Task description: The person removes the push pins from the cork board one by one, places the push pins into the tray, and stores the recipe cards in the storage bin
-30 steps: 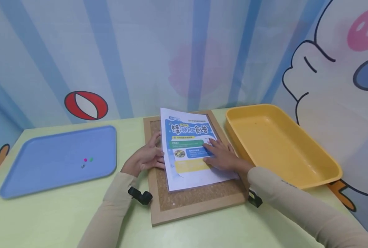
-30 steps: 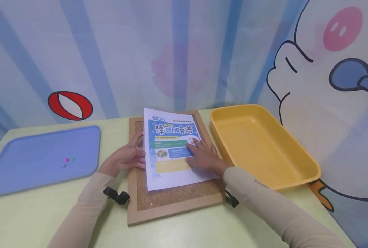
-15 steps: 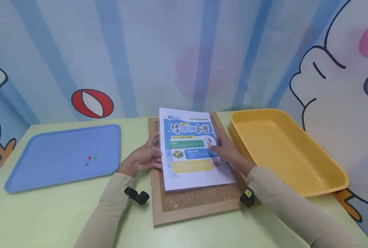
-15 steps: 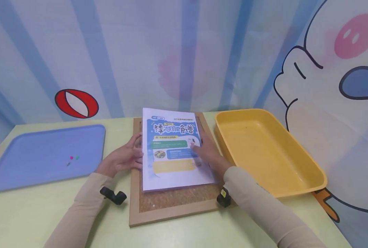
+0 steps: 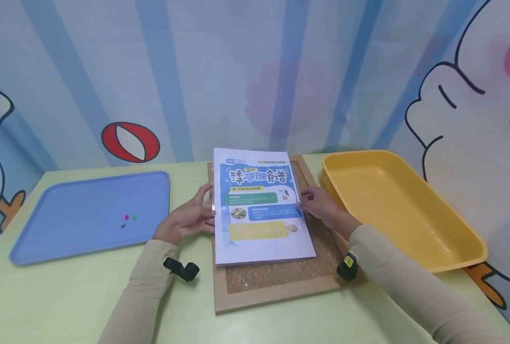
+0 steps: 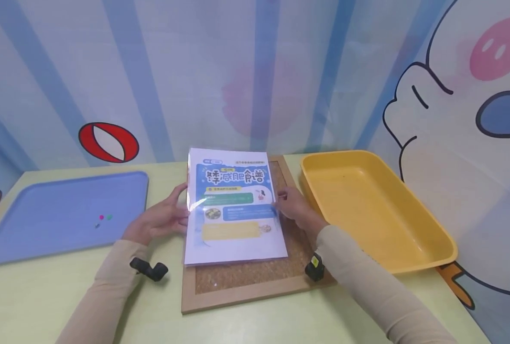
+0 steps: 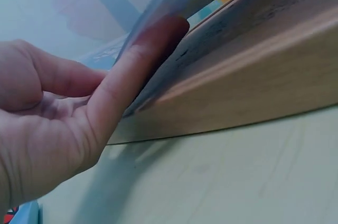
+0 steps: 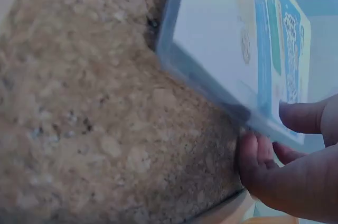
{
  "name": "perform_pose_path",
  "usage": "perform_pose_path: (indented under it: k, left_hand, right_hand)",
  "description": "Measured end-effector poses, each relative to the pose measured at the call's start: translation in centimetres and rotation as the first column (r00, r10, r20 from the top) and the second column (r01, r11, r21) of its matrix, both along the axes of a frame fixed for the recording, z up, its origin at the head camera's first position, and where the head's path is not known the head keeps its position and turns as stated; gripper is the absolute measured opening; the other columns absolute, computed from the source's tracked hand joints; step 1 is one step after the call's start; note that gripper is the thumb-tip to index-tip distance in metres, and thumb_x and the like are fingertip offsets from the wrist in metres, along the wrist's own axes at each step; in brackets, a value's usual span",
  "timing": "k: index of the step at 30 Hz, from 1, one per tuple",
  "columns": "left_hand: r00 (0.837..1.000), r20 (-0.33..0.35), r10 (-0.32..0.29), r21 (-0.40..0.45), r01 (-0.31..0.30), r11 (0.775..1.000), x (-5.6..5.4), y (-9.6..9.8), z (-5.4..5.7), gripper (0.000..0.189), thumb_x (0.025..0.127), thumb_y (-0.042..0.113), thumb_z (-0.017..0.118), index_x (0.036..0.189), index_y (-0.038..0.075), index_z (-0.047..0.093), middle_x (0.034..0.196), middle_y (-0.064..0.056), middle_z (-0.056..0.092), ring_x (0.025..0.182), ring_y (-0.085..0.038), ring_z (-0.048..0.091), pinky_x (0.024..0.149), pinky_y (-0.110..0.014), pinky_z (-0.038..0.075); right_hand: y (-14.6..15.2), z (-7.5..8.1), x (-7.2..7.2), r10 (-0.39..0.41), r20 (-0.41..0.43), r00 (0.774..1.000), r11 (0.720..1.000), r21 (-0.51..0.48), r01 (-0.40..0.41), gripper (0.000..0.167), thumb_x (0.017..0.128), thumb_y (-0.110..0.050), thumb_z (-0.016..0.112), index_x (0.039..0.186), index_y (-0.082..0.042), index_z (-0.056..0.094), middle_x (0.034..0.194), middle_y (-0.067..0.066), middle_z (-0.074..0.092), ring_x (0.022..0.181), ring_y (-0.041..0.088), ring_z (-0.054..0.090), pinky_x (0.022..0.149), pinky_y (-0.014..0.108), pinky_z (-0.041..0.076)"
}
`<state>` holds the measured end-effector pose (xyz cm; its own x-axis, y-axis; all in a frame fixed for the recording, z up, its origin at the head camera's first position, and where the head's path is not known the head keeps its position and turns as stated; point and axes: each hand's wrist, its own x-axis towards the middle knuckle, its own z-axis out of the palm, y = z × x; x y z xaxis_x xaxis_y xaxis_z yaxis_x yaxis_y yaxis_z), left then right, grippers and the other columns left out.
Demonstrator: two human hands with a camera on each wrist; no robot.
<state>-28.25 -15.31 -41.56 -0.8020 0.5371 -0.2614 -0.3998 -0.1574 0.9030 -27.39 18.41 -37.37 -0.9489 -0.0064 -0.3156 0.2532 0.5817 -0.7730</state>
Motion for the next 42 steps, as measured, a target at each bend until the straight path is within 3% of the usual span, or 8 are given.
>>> perform_pose_path:
  k: [4, 8, 18, 22, 30, 35, 42]
  left_hand:
    - [1.0, -0.023, -0.012, 0.019, 0.012, 1.0, -0.1, -0.4, 0.2, 0.083, 0.099, -0.011, 0.028, 0.155, 0.041, -0.004, 0.152, -0.04, 0.032, 0.095, -0.031, 0.074, 0.078, -0.044, 0.061]
    - [0.999, -0.045, -0.012, 0.02, 0.013, 1.0, -0.1, -0.4, 0.5, 0.084, 0.098, -0.012, 0.028, 0.156, 0.04, -0.004, 0.152, -0.04, 0.031, 0.096, -0.03, 0.074, 0.081, -0.044, 0.061]
    - [0.998, -0.067, 0.012, 0.034, -0.009, 0.999, 0.5, 2.0, 2.3, 0.084, 0.098, -0.01, 0.03, 0.156, 0.041, -0.002, 0.15, -0.039, 0.036, 0.096, -0.029, 0.074, 0.079, -0.045, 0.061]
    - [0.998, -0.066, 0.015, 0.065, -0.011, 0.998, 0.7, 3.7, 2.9, 0.082, 0.099, -0.01, 0.029, 0.155, 0.044, 0.002, 0.15, -0.037, 0.038, 0.098, -0.032, 0.074, 0.076, -0.045, 0.061]
    - [0.999, -0.023, 0.041, 0.085, -0.039, 0.996, 0.9, 8.1, 4.6, 0.077, 0.102, -0.006, 0.032, 0.151, 0.05, 0.013, 0.146, -0.029, 0.048, 0.122, -0.05, 0.058, 0.082, -0.054, 0.057]
    - [0.997, 0.005, 0.078, 0.062, -0.078, 0.995, 0.8, 10.9, 5.8, 0.075, 0.103, -0.005, 0.035, 0.15, 0.05, 0.018, 0.142, -0.026, 0.054, 0.121, -0.05, 0.059, 0.086, -0.059, 0.054]
    - [0.993, 0.038, 0.112, 0.031, -0.114, 0.993, 0.6, 15.1, 6.3, 0.078, 0.102, -0.006, 0.037, 0.151, 0.051, 0.018, 0.133, -0.024, 0.061, 0.117, -0.047, 0.064, 0.087, -0.061, 0.054]
  right_hand:
    - [-0.2, 0.2, -0.1, -0.037, 0.05, 0.998, 0.999, -0.028, 0.038, 0.047, 0.1, -0.011, 0.059, 0.143, -0.005, 0.041, 0.129, 0.02, 0.058, 0.116, 0.032, 0.059, 0.097, 0.04, 0.05]
    - [-0.3, 0.9, -0.2, -0.048, 0.07, 0.996, 0.994, -0.093, 0.055, 0.042, 0.102, -0.01, 0.054, 0.142, -0.006, 0.04, 0.13, 0.02, 0.058, 0.115, 0.032, 0.061, 0.093, 0.037, 0.052]
    - [1.7, 3.3, -0.1, -0.05, 0.052, 0.997, 0.996, -0.076, 0.054, 0.044, 0.101, -0.01, 0.056, 0.14, -0.008, 0.037, 0.134, 0.021, 0.056, 0.115, 0.034, 0.065, 0.099, 0.04, 0.054]
    - [3.2, 4.0, -0.2, -0.04, 0.045, 0.998, 0.998, -0.045, 0.042, 0.045, 0.101, -0.012, 0.057, 0.141, -0.007, 0.037, 0.136, 0.021, 0.054, 0.117, 0.035, 0.063, 0.103, 0.041, 0.052]
    - [6.8, 5.5, -0.2, -0.035, 0.026, 0.999, 0.999, 0.008, 0.035, 0.039, 0.105, -0.013, 0.046, 0.142, -0.006, 0.035, 0.136, 0.024, 0.052, 0.116, 0.037, 0.061, 0.103, 0.045, 0.051]
    - [9.0, 5.5, -0.3, -0.04, 0.001, 0.999, 0.999, 0.035, 0.04, 0.04, 0.105, -0.014, 0.042, 0.143, -0.004, 0.034, 0.138, 0.025, 0.05, 0.117, 0.038, 0.06, 0.105, 0.048, 0.05]
    - [11.8, 5.4, -0.6, -0.106, -0.03, 0.994, 0.989, 0.099, 0.109, 0.04, 0.105, -0.018, 0.041, 0.142, -0.004, 0.036, 0.135, 0.024, 0.051, 0.112, 0.039, 0.061, 0.103, 0.052, 0.051]
